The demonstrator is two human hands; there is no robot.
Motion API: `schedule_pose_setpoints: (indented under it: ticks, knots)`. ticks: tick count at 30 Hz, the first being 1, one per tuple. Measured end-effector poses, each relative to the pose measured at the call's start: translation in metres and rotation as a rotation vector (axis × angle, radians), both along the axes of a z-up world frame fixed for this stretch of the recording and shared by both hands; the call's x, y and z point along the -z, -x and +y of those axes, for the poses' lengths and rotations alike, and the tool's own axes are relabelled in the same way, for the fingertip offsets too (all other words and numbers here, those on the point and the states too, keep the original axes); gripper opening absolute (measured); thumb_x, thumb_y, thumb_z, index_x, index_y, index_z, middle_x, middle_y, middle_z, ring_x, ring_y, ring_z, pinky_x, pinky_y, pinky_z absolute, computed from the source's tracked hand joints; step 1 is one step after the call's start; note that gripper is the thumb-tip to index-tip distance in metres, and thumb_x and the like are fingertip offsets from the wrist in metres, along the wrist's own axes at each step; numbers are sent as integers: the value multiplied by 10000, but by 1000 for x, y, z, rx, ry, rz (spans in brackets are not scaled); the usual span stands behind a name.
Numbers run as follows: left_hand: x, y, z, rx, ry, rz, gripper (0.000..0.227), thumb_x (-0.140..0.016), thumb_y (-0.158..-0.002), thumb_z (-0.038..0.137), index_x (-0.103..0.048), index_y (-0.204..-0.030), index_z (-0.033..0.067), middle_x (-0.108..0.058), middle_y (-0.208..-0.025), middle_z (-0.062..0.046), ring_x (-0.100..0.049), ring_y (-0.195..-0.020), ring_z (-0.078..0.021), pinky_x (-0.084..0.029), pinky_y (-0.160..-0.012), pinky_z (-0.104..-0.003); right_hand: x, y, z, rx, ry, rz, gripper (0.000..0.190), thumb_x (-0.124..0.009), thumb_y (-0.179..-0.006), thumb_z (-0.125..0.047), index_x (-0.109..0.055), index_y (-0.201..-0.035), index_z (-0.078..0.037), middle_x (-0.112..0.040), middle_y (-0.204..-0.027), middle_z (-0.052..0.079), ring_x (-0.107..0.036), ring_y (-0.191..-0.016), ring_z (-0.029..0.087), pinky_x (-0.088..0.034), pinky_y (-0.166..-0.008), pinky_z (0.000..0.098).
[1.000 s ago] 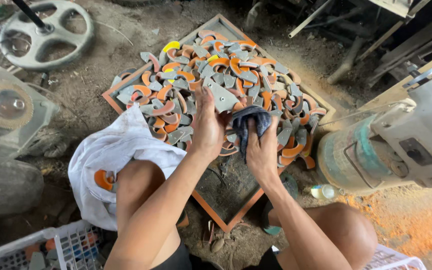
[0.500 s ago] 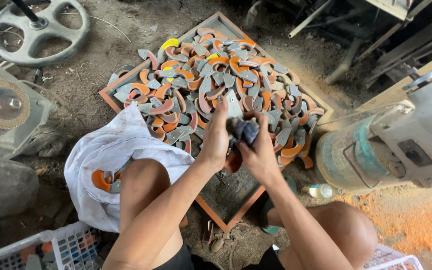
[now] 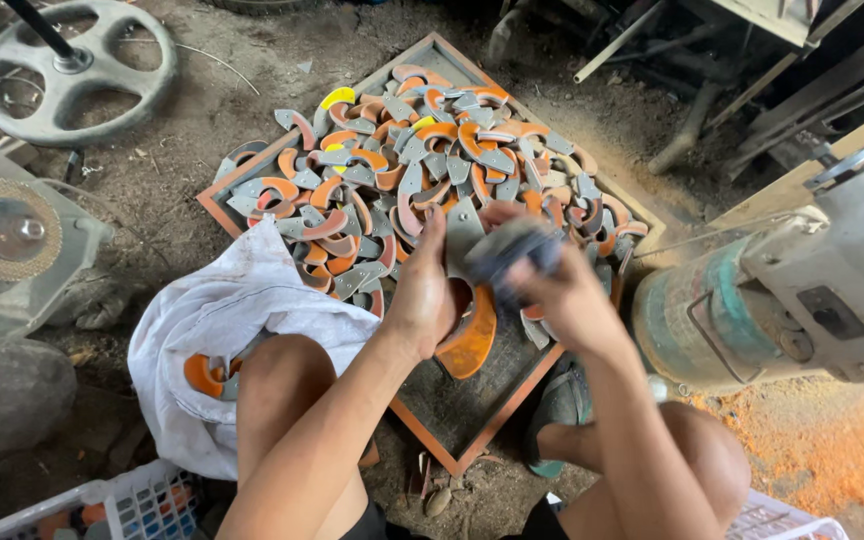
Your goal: The person sits on the floor and repeatedly picks up curved metal parts from a tray, wipes each one with a dark cloth, and places the cleaned parts into a white plastic basket. The process is continuous and repetitive throughout the clip.
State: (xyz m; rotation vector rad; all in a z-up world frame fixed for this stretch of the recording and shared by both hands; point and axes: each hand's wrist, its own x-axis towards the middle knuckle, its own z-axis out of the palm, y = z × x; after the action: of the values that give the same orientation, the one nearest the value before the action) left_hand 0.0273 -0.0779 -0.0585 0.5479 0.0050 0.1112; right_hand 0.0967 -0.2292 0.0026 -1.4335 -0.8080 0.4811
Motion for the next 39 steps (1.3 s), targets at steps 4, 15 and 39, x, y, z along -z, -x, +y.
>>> schedule_pose_setpoints:
  ticks: [4, 15, 39]
  knots:
    - [8, 7, -11, -3, -20, 115, 652, -363, -1095, 592, -523, -1398, 37, -581, -1225, -71, -546, -1149, -190, -427, -1068, -405, 24, 24, 15, 131, 105, 115, 656, -702, -867, 67, -441, -1456, -59, -631, -1257, 102, -606, -1132, 157, -502, -977, 311]
    - [-9, 20, -20, -23, -694, 339, 814, -174, -1113, 621, -633, -1222, -42, -483, -1012, -132, -371, -931, -251, -402, -835, -432, 27, 21, 12, 313, 69, 42, 144, -631, -982, 59, -644, -1106, -14, -662, -1009, 79, -595, -981, 154, -505, -906, 318]
    - [-18, 15, -4, 49, -569, 196, 887, -369, -1048, 680, -610, -1377, -107, -654, -1098, -141, -588, -961, -164, -530, -845, -292, 4, 13, -6, 143, 422, -485, 731, -897, -754, -217, -438, -1285, -11, -638, -1182, 206, -662, -1097, 348, -521, -920, 445]
